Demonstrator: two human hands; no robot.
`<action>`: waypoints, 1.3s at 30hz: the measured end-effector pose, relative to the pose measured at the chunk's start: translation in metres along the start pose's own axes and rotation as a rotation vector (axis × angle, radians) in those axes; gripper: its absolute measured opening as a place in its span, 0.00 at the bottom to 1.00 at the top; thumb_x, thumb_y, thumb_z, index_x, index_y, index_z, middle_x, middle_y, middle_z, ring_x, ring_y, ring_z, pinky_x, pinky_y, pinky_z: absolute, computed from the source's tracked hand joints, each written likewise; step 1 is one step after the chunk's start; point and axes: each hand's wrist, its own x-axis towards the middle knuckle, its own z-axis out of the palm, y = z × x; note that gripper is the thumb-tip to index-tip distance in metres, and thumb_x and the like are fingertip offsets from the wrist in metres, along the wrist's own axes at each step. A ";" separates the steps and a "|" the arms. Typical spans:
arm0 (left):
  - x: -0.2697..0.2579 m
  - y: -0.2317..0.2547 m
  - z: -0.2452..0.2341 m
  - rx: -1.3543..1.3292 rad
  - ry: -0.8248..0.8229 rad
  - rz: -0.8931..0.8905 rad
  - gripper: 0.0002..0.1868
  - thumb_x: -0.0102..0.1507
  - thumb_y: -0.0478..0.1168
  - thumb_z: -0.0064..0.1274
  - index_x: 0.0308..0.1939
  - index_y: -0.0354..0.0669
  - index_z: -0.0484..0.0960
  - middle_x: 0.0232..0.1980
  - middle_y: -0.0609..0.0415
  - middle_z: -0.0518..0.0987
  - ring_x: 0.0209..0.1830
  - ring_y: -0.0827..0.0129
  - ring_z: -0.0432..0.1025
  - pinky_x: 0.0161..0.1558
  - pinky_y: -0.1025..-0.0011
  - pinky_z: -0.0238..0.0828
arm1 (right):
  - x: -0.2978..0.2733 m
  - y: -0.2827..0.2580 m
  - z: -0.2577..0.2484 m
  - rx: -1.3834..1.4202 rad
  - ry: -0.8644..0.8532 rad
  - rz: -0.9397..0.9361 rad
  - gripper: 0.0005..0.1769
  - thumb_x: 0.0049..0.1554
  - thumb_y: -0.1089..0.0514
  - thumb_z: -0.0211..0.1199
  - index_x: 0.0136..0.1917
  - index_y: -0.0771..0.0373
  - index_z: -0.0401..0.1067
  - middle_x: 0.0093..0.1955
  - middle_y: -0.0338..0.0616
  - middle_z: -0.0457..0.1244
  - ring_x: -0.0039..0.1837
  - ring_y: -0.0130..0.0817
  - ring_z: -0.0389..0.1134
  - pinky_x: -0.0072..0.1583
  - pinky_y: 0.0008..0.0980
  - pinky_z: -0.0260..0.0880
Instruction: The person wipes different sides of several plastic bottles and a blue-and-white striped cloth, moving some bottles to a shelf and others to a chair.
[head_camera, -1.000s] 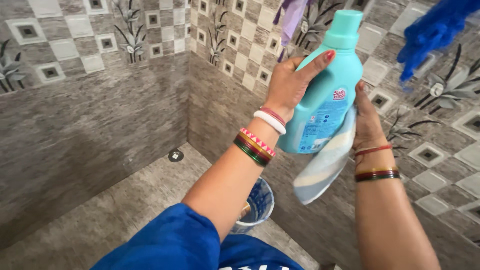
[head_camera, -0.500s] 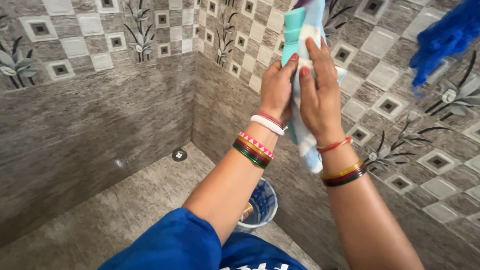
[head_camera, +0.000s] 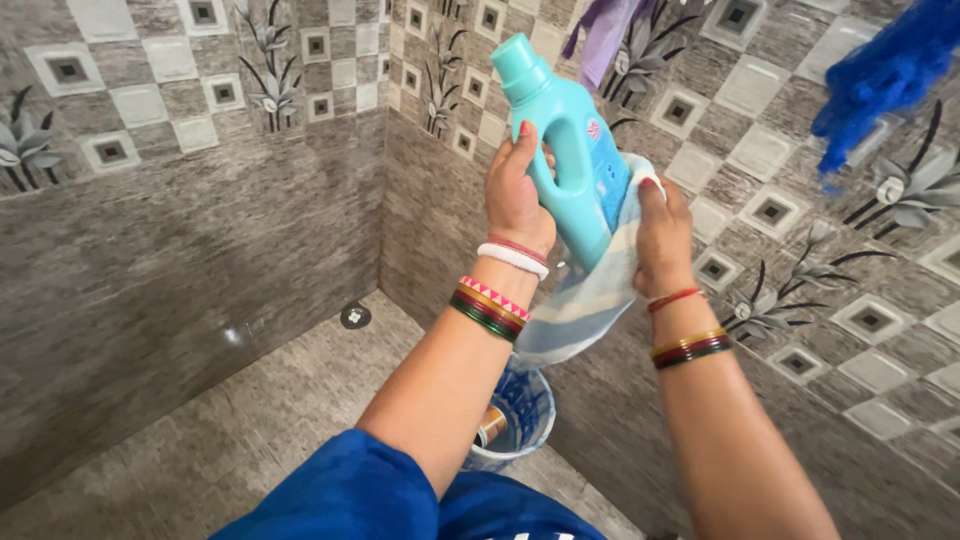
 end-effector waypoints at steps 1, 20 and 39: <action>-0.001 0.000 0.001 0.000 0.006 0.004 0.12 0.67 0.48 0.56 0.41 0.42 0.78 0.32 0.60 0.72 0.31 0.75 0.66 0.36 0.75 0.63 | -0.001 0.005 0.001 0.001 0.025 -0.009 0.18 0.64 0.52 0.55 0.63 0.63 0.72 0.55 0.43 0.68 0.55 0.31 0.68 0.57 0.31 0.70; -0.032 -0.055 0.012 0.756 -0.264 0.275 0.15 0.70 0.46 0.51 0.46 0.35 0.80 0.39 0.59 0.80 0.39 0.79 0.71 0.44 0.75 0.69 | -0.033 -0.101 0.008 -0.523 0.194 -0.992 0.29 0.75 0.51 0.58 0.77 0.75 0.55 0.75 0.62 0.58 0.75 0.48 0.61 0.75 0.41 0.61; -0.064 -0.028 0.073 1.147 -0.358 0.032 0.29 0.61 0.62 0.58 0.26 0.36 0.83 0.22 0.48 0.79 0.23 0.68 0.71 0.29 0.66 0.69 | 0.000 -0.152 -0.050 0.095 -0.168 -0.125 0.12 0.58 0.59 0.66 0.51 0.70 0.76 0.46 0.46 0.70 0.44 0.33 0.71 0.48 0.31 0.74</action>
